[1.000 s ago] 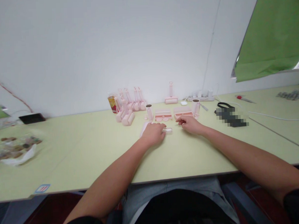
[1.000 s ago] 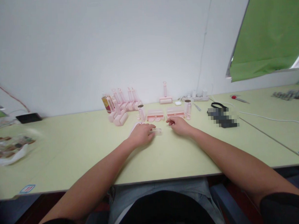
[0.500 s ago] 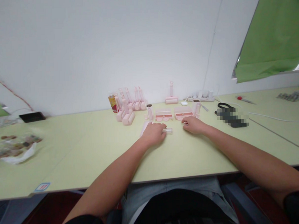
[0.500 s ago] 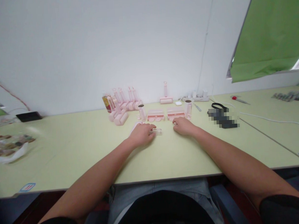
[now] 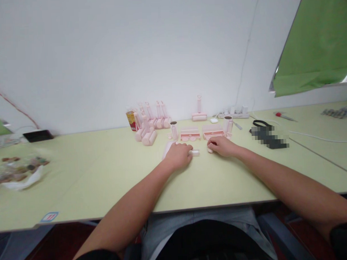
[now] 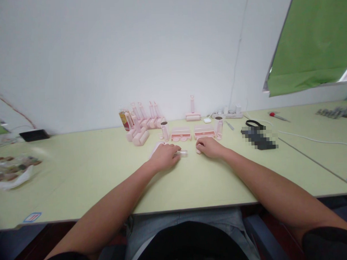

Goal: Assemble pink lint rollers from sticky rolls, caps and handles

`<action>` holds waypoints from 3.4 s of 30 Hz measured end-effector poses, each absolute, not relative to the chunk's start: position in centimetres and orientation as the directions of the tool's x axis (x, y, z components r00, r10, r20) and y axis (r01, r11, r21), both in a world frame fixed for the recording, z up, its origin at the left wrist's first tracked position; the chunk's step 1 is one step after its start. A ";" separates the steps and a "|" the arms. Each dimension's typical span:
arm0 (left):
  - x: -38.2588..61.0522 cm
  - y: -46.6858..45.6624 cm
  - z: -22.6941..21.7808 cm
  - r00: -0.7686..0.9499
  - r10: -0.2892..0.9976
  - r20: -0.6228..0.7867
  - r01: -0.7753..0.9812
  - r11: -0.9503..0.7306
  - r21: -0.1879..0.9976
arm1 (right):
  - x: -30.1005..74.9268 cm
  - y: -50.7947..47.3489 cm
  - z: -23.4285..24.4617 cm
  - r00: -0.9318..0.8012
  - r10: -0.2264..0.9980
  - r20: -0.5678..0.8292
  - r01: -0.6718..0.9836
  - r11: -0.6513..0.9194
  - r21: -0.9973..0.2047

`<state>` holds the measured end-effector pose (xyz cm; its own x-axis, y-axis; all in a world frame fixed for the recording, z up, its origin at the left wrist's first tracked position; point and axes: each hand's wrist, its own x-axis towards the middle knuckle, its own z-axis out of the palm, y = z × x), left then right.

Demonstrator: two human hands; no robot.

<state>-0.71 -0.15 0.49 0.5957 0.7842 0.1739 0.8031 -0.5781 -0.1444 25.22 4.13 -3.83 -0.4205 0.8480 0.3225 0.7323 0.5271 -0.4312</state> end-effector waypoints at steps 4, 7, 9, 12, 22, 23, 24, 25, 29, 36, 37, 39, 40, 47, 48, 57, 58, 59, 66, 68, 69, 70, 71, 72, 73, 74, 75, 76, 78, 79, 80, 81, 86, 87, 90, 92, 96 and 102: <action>-0.7 -0.1 0.5 0.599 0.781 0.179 0.801 -0.582 -0.142 | 25.1 4.0 -3.7 -0.421 0.849 0.320 0.713 0.527 -0.462; -0.7 -0.1 0.4 0.597 0.781 0.183 0.802 -0.582 -0.133 | 25.0 4.0 -3.8 -0.429 0.842 0.328 0.699 0.539 -0.470; -0.7 0.0 0.4 0.599 0.779 0.185 0.800 -0.585 -0.131 | 25.0 4.1 -3.8 -0.428 0.843 0.326 0.698 0.537 -0.473; -0.8 0.0 0.4 0.602 0.778 0.178 0.798 -0.588 -0.129 | 24.9 4.1 -3.8 -0.419 0.857 0.300 0.716 0.515 -0.472; -0.8 0.1 0.3 0.591 0.790 0.163 0.807 -0.580 -0.112 | 24.8 3.6 -3.6 -0.431 0.862 0.266 0.729 0.507 -0.460; -0.8 0.1 0.3 0.592 0.789 0.163 0.806 -0.582 -0.110 | 24.7 3.6 -3.6 -0.436 0.860 0.266 0.722 0.511 -0.467; -0.8 0.1 0.3 0.594 0.788 0.163 0.805 -0.584 -0.107 | 24.7 3.7 -3.6 -0.441 0.858 0.264 0.715 0.514 -0.474; -0.8 0.1 0.3 0.595 0.787 0.164 0.803 -0.586 -0.105 | 24.7 3.7 -3.6 -0.445 0.856 0.262 0.709 0.516 -0.481; -0.9 0.2 0.2 0.598 0.784 0.167 0.801 -0.589 -0.104 | 24.6 3.5 -3.5 -0.462 0.847 0.261 0.690 0.529 -0.495; -0.8 0.2 0.2 0.607 0.777 0.168 0.795 -0.595 -0.118 | 24.7 3.5 -3.4 -0.482 0.843 0.238 0.679 0.531 -0.506; -0.8 0.2 0.2 0.606 0.778 0.166 0.796 -0.594 -0.120 | 24.7 3.5 -3.4 -0.484 0.843 0.234 0.679 0.530 -0.508; -0.8 0.1 0.4 0.602 0.783 0.158 0.799 -0.589 -0.123 | 24.7 3.5 -3.4 -0.487 0.843 0.228 0.676 0.529 -0.512; -0.8 0.1 0.4 0.600 0.785 0.154 0.800 -0.587 -0.123 | 24.7 3.5 -3.4 -0.487 0.842 0.230 0.674 0.531 -0.513; -0.8 -0.1 0.6 0.605 0.780 0.158 0.796 -0.596 -0.106 | 24.5 3.3 -3.6 -0.457 0.856 0.243 0.684 0.513 -0.519; -0.8 -0.1 0.6 0.606 0.779 0.158 0.795 -0.598 -0.102 | 24.5 3.3 -3.6 -0.457 0.856 0.242 0.684 0.512 -0.519; -0.9 -0.1 0.7 0.602 0.787 0.136 0.798 -0.594 -0.099 | 24.4 3.1 -3.3 -0.458 0.857 0.236 0.671 0.507 -0.541; -0.9 0.0 0.6 0.603 0.786 0.136 0.798 -0.594 -0.101 | 24.4 3.0 -3.3 -0.460 0.857 0.232 0.670 0.506 -0.544; -0.9 0.0 0.6 0.603 0.786 0.137 0.798 -0.594 -0.102 | 24.4 3.0 -3.2 -0.463 0.857 0.228 0.668 0.506 -0.545; -0.9 0.0 0.7 0.618 0.775 0.135 0.786 -0.608 -0.110 | 24.3 2.8 -3.1 -0.469 0.857 0.214 0.669 0.503 -0.547; -0.9 -0.1 0.8 0.615 0.777 0.132 0.789 -0.606 -0.104 | 24.3 2.8 -3.2 -0.469 0.856 0.216 0.670 0.504 -0.544; -0.9 -0.1 0.8 0.613 0.779 0.131 0.790 -0.605 -0.100 | 24.3 2.8 -3.2 -0.470 0.855 0.217 0.670 0.506 -0.543; -0.9 -0.1 0.8 0.610 0.781 0.130 0.792 -0.603 -0.095 | 24.3 2.8 -3.2 -0.473 0.854 0.219 0.668 0.509 -0.542; -0.9 -0.1 0.8 0.609 0.783 0.129 0.793 -0.602 -0.091 | 24.3 2.8 -3.2 -0.474 0.852 0.221 0.668 0.512 -0.541; -0.9 -0.1 0.8 0.608 0.783 0.129 0.794 -0.602 -0.087 | 24.3 2.8 -3.2 -0.477 0.851 0.220 0.667 0.513 -0.539; -0.9 -0.1 0.8 0.609 0.782 0.130 0.793 -0.603 -0.084 | 24.3 2.8 -3.1 -0.479 0.850 0.218 0.668 0.514 -0.538; -1.0 -0.1 0.8 0.610 0.782 0.130 0.792 -0.604 -0.083 | 24.3 2.8 -3.1 -0.482 0.850 0.214 0.669 0.514 -0.537; -1.0 -0.1 0.8 0.611 0.781 0.130 0.792 -0.605 -0.083 | 24.3 2.8 -3.1 -0.483 0.850 0.210 0.670 0.513 -0.536; -1.0 -0.1 0.8 0.612 0.780 0.130 0.791 -0.606 -0.084 | 24.3 2.8 -3.1 -0.484 0.851 0.205 0.672 0.511 -0.536; -1.0 0.0 0.7 0.614 0.778 0.131 0.789 -0.608 -0.089 | 24.3 2.9 -3.1 -0.486 0.851 0.197 0.672 0.508 -0.538; -1.0 0.0 0.7 0.615 0.777 0.132 0.788 -0.608 -0.092 | 24.3 2.9 -3.1 -0.486 0.851 0.197 0.671 0.508 -0.540; -1.0 0.0 0.7 0.616 0.776 0.134 0.787 -0.609 -0.093 | 24.3 2.9 -3.2 -0.487 0.851 0.196 0.670 0.508 -0.541; -1.0 0.1 0.6 0.618 0.775 0.135 0.786 -0.611 -0.093 | 24.3 2.9 -3.2 -0.488 0.851 0.196 0.670 0.509 -0.541; -0.9 0.0 0.7 0.609 0.783 0.126 0.793 -0.603 -0.086 | 24.3 2.9 -3.2 -0.496 0.845 0.197 0.668 0.517 -0.535; -0.9 0.0 0.8 0.605 0.787 0.121 0.796 -0.599 -0.087 | 24.3 2.9 -3.1 -0.497 0.845 0.198 0.668 0.518 -0.534; -0.9 -0.1 0.8 0.601 0.791 0.112 0.799 -0.594 -0.091 | 24.4 3.0 -3.1 -0.500 0.845 0.191 0.667 0.516 -0.537; -0.9 0.0 0.8 0.607 0.786 0.118 0.795 -0.599 -0.093 | 24.4 3.0 -3.1 -0.500 0.846 0.188 0.668 0.514 -0.538; -1.0 0.1 0.6 0.620 0.773 0.133 0.784 -0.613 -0.097 | 24.4 3.0 -3.1 -0.502 0.844 0.189 0.665 0.516 -0.540; -1.1 0.1 0.6 0.616 0.777 0.129 0.787 -0.611 -0.084 | 24.4 3.0 -3.2 -0.505 0.843 0.184 0.662 0.515 -0.544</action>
<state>-1.05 0.13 0.59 0.6164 0.7769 0.1285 0.7873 -0.6107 -0.0843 24.38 3.00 -3.19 -0.5048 0.8433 0.1844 0.6621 0.5153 -0.5441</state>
